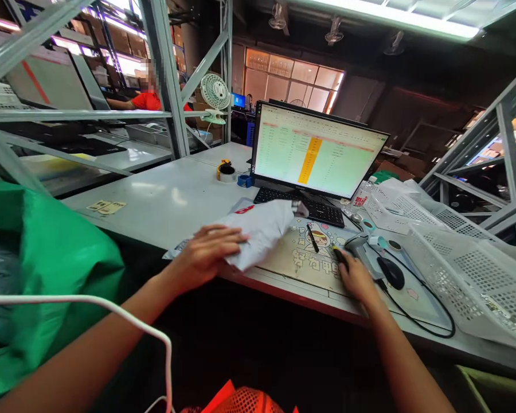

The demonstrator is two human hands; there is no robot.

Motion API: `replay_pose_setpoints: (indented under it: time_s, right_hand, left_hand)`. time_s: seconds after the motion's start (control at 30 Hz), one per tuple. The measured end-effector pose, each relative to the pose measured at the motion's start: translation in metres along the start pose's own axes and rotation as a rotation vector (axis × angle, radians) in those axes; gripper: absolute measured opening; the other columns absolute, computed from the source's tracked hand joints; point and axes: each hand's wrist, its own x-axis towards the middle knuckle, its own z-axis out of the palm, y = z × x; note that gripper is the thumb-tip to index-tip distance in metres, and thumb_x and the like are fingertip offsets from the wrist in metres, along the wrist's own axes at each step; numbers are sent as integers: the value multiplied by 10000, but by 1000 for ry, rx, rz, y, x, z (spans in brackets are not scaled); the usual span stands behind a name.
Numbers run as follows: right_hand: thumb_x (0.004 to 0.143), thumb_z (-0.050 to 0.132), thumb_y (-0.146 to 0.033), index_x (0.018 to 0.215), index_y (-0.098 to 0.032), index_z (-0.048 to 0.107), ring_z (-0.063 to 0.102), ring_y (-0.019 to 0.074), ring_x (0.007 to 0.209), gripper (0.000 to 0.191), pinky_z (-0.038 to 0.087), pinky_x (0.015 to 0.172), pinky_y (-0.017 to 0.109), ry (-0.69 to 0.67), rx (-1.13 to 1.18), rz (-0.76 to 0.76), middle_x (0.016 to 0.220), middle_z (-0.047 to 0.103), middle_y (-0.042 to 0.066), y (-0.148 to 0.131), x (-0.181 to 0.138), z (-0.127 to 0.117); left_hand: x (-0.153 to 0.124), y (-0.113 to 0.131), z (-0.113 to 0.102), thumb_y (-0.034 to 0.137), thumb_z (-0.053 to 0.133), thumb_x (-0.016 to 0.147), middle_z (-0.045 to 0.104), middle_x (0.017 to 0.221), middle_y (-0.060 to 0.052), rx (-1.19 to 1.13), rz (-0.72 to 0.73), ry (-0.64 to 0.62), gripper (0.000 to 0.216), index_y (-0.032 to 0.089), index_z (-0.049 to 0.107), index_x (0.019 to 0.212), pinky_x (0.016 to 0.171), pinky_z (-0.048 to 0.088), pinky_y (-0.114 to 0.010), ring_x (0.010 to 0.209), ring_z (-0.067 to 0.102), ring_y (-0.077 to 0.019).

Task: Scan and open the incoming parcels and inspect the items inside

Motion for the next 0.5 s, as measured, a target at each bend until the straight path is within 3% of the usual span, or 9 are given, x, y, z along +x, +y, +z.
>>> replay_pose_setpoints:
  time_s: [0.1, 0.17, 0.23, 0.33, 0.4, 0.47, 0.5]
  right_hand:
    - [1041, 380, -327, 1492, -87, 617, 740, 287, 964, 563, 570, 921, 414, 54, 255, -69, 1167, 751, 184, -12, 14, -35]
    - [1045, 416, -409, 1467, -144, 657, 711, 234, 771, 554, 568, 791, 374, -15, 397, -243, 1009, 779, 108, -45, 20, -62]
    - [1028, 499, -426, 1361, -195, 745, 694, 207, 785, 475, 535, 758, 324, -123, 429, -519, 995, 791, 74, -101, 21, -80]
    - [996, 573, -293, 1247, -209, 811, 685, 179, 867, 356, 489, 804, 279, -276, 360, -908, 1058, 809, 68, -200, 16, -80]
    - [973, 595, -232, 1203, -195, 831, 655, 157, 812, 331, 466, 773, 261, -380, 281, -1031, 1009, 813, 62, -248, 17, -67]
    - [953, 606, -204, 1186, -197, 841, 624, 143, 762, 331, 450, 739, 255, -444, 227, -1059, 966, 812, 45, -264, 27, -57]
    - [947, 609, -207, 1186, -204, 843, 613, 141, 747, 335, 445, 725, 253, -458, 206, -1039, 951, 810, 35, -258, 35, -56]
  left_hand:
    - [-24, 21, 32, 95, 518, 939, 680, 1469, -42, -56, 208, -298, 363, 275, 730, 1173, 1309, 286, -457, 1488, 531, -240]
    - [-38, 27, 51, 50, 516, 918, 662, 1489, -58, -67, 240, -341, 388, 250, 719, 1181, 1321, 279, -449, 1512, 500, -236]
    - [-47, 30, 62, 32, 512, 908, 679, 1464, -70, -91, 233, -319, 382, 227, 718, 1163, 1310, 319, -442, 1494, 522, -237]
    - [-50, 30, 65, -7, 493, 884, 724, 1397, -69, -142, 213, -273, 409, 211, 729, 1137, 1252, 421, -408, 1401, 619, -222]
    - [-50, 29, 62, -5, 515, 881, 745, 1360, -67, -161, 180, -258, 403, 215, 739, 1134, 1215, 468, -403, 1345, 663, -224]
    - [-52, 27, 59, 16, 545, 889, 764, 1322, -66, -179, 141, -258, 366, 222, 749, 1112, 1182, 503, -405, 1307, 688, -231]
    - [-53, 26, 58, 24, 551, 894, 773, 1302, -67, -192, 131, -262, 349, 224, 753, 1096, 1170, 514, -402, 1289, 699, -230]
